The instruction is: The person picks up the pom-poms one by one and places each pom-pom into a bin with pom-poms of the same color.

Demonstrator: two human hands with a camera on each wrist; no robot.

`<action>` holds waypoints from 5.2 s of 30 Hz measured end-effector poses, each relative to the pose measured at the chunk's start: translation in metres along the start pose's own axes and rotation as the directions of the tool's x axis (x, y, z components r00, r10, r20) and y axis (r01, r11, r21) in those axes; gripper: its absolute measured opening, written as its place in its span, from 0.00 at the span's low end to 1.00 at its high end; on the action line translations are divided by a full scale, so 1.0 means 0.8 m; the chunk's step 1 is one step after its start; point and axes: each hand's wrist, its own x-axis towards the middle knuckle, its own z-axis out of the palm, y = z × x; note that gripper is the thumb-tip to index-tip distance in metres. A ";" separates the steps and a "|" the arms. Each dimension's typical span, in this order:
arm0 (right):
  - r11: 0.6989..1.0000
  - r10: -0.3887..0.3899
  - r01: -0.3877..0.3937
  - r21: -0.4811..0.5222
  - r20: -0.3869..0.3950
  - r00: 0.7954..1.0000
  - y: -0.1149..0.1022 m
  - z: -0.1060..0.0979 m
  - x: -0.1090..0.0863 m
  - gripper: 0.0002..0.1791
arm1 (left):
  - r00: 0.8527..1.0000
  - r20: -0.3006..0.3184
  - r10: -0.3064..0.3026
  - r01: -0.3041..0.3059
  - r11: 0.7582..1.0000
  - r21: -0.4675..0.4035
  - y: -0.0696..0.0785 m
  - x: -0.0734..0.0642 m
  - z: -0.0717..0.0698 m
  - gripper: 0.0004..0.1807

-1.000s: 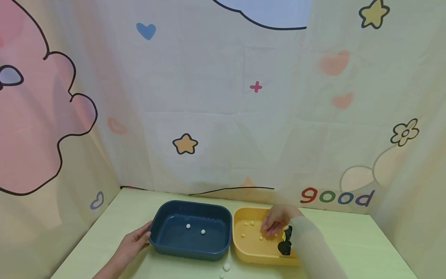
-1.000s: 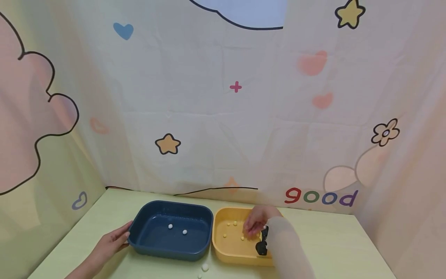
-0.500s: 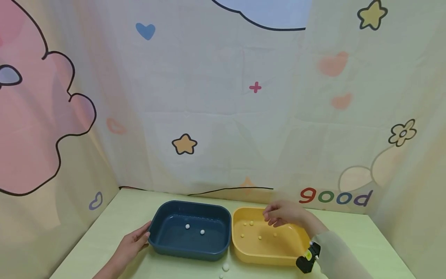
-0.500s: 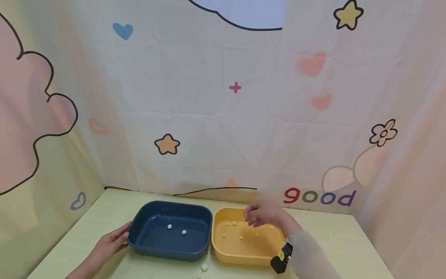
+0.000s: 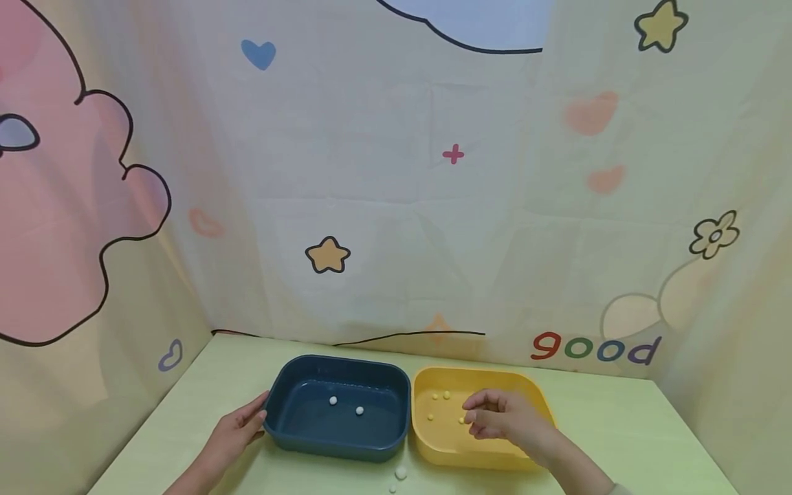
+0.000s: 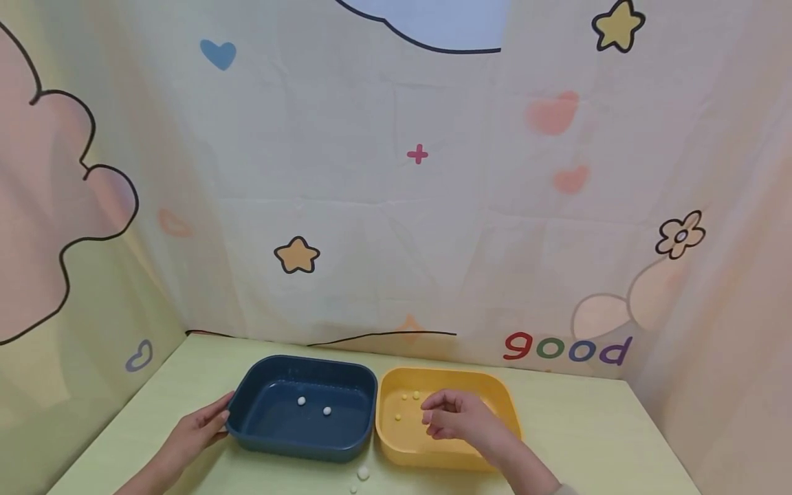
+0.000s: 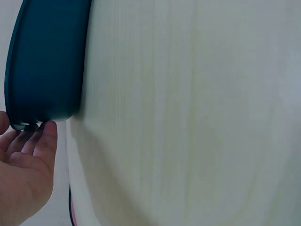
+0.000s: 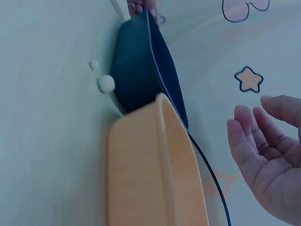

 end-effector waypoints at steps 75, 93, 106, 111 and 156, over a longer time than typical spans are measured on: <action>0.927 0.073 -0.071 -0.369 -0.007 0.997 0.091 0.157 0.056 0.04 | 1.000 -0.020 0.021 -0.021 1.000 0.005 0.003 -0.001 0.003 0.27; 0.959 0.204 -0.196 -0.207 0.019 0.979 0.070 0.142 0.041 0.02 | 1.000 -0.007 0.021 -0.021 1.000 -0.009 0.003 -0.003 0.003 0.27; 0.989 0.108 -0.105 -0.102 0.029 0.994 0.010 0.130 0.051 0.07 | 1.000 -0.018 0.010 -0.010 1.000 -0.006 0.003 -0.002 0.003 0.27; 0.990 0.081 -0.074 -0.118 0.055 0.995 -0.014 0.116 0.067 0.08 | 0.999 -0.024 0.026 -0.026 1.000 -0.008 0.002 -0.003 0.003 0.26; 0.964 0.109 -0.061 -0.258 0.175 0.978 -0.046 0.106 0.243 0.14 | 1.000 -0.014 0.028 -0.028 1.000 0.002 -0.002 -0.002 0.000 0.26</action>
